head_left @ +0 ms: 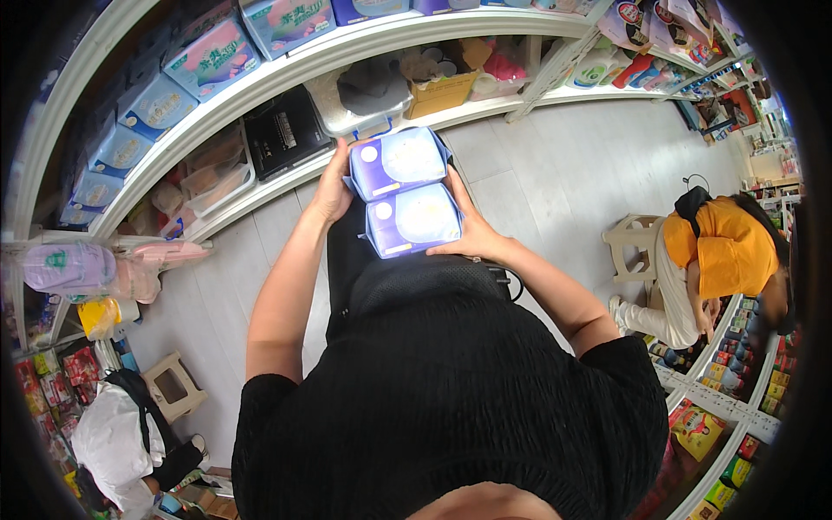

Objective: The person wipes and restocks packages of sanitary pads on a store shelf. They repeatedly pick up packages, wipe them with a cloth, and place them back on the shelf in an organized manner.

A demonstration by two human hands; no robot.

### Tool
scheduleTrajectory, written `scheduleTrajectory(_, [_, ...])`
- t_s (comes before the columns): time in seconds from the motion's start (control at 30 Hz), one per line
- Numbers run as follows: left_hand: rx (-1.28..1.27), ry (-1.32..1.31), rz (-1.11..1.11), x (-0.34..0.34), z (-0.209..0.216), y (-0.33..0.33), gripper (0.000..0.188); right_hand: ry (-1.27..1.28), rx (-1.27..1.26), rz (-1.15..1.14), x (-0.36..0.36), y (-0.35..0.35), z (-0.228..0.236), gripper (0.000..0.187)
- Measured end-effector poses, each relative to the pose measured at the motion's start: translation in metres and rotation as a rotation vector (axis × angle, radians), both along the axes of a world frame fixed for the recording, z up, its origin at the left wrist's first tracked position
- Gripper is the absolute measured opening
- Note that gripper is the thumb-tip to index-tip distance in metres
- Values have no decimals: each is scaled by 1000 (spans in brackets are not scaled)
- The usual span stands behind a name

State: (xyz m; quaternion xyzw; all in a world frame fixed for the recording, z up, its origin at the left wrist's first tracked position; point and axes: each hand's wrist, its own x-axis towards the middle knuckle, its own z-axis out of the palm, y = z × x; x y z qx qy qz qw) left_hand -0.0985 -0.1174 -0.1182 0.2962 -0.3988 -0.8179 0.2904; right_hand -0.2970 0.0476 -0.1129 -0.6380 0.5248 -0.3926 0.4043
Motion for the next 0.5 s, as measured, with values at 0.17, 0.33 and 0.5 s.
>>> scheduleTrajectory(0.17, [47,84,2,-14,12,11,39,-5,-66,-37,-4,12,-8,125])
scheduleTrajectory(0.33, [65,18,-22,-19,16,14,44,-50,-180,-119,-8,16,-23,110])
scheduleTrajectory(0.5, [158,55,-90,-27,15,8,52,-444,-60,-177,-9,14,-27,97])
